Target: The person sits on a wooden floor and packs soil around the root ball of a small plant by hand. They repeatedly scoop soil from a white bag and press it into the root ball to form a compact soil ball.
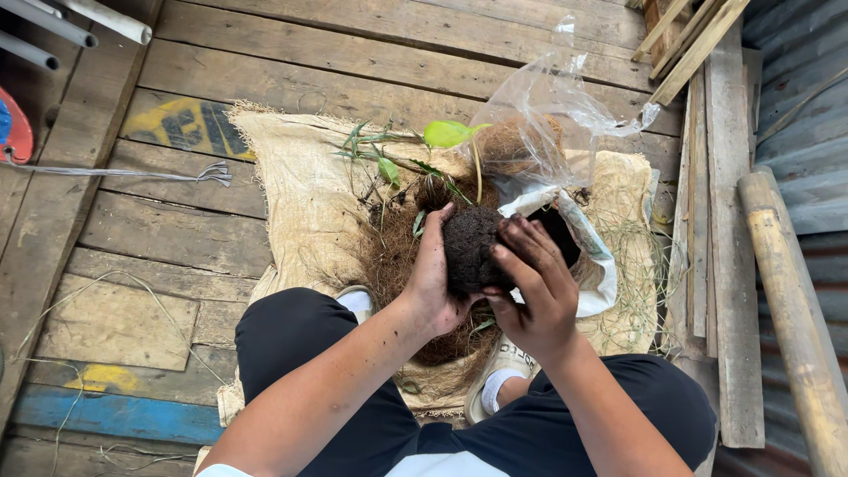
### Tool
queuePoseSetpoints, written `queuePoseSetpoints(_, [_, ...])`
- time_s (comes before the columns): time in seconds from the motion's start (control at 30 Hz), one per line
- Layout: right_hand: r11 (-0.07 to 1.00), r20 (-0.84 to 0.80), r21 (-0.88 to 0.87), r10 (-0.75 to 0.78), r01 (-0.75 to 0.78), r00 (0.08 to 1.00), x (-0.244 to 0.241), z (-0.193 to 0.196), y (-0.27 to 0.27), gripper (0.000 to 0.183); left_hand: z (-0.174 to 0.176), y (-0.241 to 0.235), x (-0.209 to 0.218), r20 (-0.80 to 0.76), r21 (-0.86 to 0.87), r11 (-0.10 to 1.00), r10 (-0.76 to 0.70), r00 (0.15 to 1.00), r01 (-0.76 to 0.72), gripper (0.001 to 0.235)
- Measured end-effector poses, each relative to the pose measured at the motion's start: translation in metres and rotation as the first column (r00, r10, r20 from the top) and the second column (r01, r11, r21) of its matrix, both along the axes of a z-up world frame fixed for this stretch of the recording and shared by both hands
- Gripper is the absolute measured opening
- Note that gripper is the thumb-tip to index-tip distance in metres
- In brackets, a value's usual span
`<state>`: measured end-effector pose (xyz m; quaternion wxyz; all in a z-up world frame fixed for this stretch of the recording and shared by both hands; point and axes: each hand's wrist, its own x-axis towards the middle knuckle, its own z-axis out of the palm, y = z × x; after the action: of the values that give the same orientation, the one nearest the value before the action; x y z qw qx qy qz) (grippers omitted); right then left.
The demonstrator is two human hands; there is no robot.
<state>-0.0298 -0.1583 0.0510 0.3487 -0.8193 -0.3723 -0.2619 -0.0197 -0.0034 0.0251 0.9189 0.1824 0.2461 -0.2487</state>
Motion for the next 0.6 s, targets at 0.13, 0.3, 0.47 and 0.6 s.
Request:
queuePoseSetpoints(0.13, [0.999, 0.003, -0.031, -0.017, 0.017, 1.0, -0.002, 0.0, 0.003, 0.038, -0.002, 0.004, -0.003, 0.072, 0.015, 1.0, -0.005, 0.997, 0.004, 0.056])
queuePoseSetpoints(0.3, [0.999, -0.007, -0.052, -0.009, 0.008, 1.0, -0.001, -0.001, 0.004, 0.04, 0.003, 0.009, -0.003, 0.065, 0.114, 0.993, -0.022, 0.998, 0.014, 0.057])
queuePoseSetpoints(0.47, [0.994, -0.07, 0.051, 0.098, -0.094, 0.993, -0.007, -0.002, 0.002, 0.059, 0.013, 0.017, -0.002, 0.188, 0.236, 0.972, -0.025, 0.982, -0.02, 0.057])
queuePoseSetpoints(0.6, [0.969, -0.219, 0.229, 0.141, -0.09, 0.965, -0.015, -0.005, 0.001, 0.067, 0.014, 0.018, -0.003, 0.321, 0.18, 0.982, -0.008, 0.947, -0.053, 0.052])
